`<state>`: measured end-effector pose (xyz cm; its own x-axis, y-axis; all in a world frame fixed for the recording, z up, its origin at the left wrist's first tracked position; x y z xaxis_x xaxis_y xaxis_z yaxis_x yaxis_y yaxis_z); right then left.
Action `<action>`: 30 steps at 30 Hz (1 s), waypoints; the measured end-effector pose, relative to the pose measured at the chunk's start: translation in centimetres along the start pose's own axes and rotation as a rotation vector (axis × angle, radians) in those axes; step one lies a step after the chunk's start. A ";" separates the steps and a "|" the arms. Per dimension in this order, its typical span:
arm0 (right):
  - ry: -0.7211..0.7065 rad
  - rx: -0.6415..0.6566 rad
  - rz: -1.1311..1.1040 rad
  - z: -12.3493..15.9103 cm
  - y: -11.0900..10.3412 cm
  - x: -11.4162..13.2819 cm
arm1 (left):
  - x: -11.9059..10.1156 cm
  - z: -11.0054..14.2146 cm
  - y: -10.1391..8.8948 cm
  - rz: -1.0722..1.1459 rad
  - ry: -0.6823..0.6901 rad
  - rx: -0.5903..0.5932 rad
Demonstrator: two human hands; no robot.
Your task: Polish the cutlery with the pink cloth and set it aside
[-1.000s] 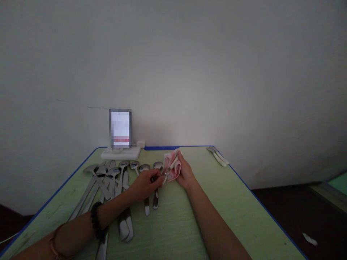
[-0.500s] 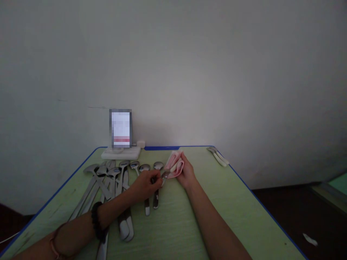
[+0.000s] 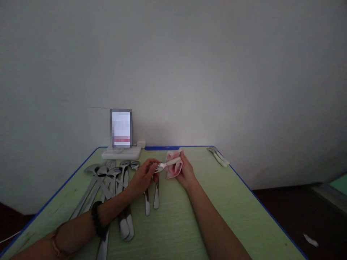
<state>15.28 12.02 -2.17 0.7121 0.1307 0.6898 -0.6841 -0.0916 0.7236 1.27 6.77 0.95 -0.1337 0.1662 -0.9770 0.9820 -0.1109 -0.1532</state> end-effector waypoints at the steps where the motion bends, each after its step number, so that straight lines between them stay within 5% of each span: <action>1: -0.001 0.000 -0.001 0.1 0.1 0.0 | 0.1 -0.1 -0.1 -0.012 -0.001 -0.011; 12: 0.145 0.025 -0.009 1.2 1.8 -0.1 | 0.5 -0.1 0.6 -0.103 -0.013 0.104; 18: 0.064 0.007 0.069 1.1 1.3 -0.1 | -0.2 0.3 0.9 -0.089 0.015 0.106; 30: 0.127 0.206 0.219 2.6 2.9 -0.5 | 0.6 0.0 0.5 -0.017 0.025 0.077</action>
<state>13.38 9.15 -0.37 0.5175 0.2063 0.8304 -0.7632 -0.3275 0.5570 1.72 6.84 0.30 -0.1458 0.1931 -0.9703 0.9663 -0.1824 -0.1815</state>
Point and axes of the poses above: each hand's wrist, its own z-axis away from the middle knuckle, its own y-axis out of the palm, x = y × z, the point moved 6 cm from there along -z, towards the middle knuckle, and after that the axes turned 5 degrees about z, right-handed, at the moved point
